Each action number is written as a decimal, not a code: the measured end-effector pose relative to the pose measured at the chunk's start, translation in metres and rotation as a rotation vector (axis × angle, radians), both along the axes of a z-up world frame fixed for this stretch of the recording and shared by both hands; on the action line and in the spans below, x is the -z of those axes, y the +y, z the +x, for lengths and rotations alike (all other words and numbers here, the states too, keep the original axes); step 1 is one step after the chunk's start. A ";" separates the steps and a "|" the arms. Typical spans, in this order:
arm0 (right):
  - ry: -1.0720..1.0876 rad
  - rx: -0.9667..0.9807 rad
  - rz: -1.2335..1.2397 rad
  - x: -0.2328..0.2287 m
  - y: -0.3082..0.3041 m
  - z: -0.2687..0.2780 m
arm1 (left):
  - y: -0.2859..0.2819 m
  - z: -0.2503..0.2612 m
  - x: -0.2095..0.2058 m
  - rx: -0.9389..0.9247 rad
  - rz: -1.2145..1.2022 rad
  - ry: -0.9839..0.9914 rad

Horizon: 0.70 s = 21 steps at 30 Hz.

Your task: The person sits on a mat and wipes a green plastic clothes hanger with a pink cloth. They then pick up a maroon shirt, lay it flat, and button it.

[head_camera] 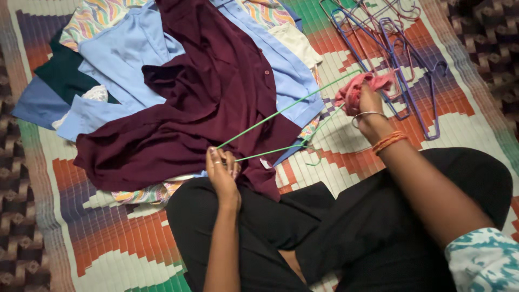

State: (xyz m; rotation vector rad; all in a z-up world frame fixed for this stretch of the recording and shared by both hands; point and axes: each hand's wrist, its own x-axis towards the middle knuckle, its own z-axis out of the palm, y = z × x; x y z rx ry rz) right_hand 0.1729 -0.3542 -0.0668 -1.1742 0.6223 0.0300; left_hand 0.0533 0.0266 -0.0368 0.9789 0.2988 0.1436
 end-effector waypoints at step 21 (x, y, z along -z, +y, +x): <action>-0.763 -0.216 -0.988 -0.014 -0.028 0.007 | 0.004 -0.001 0.009 -0.087 -0.062 0.052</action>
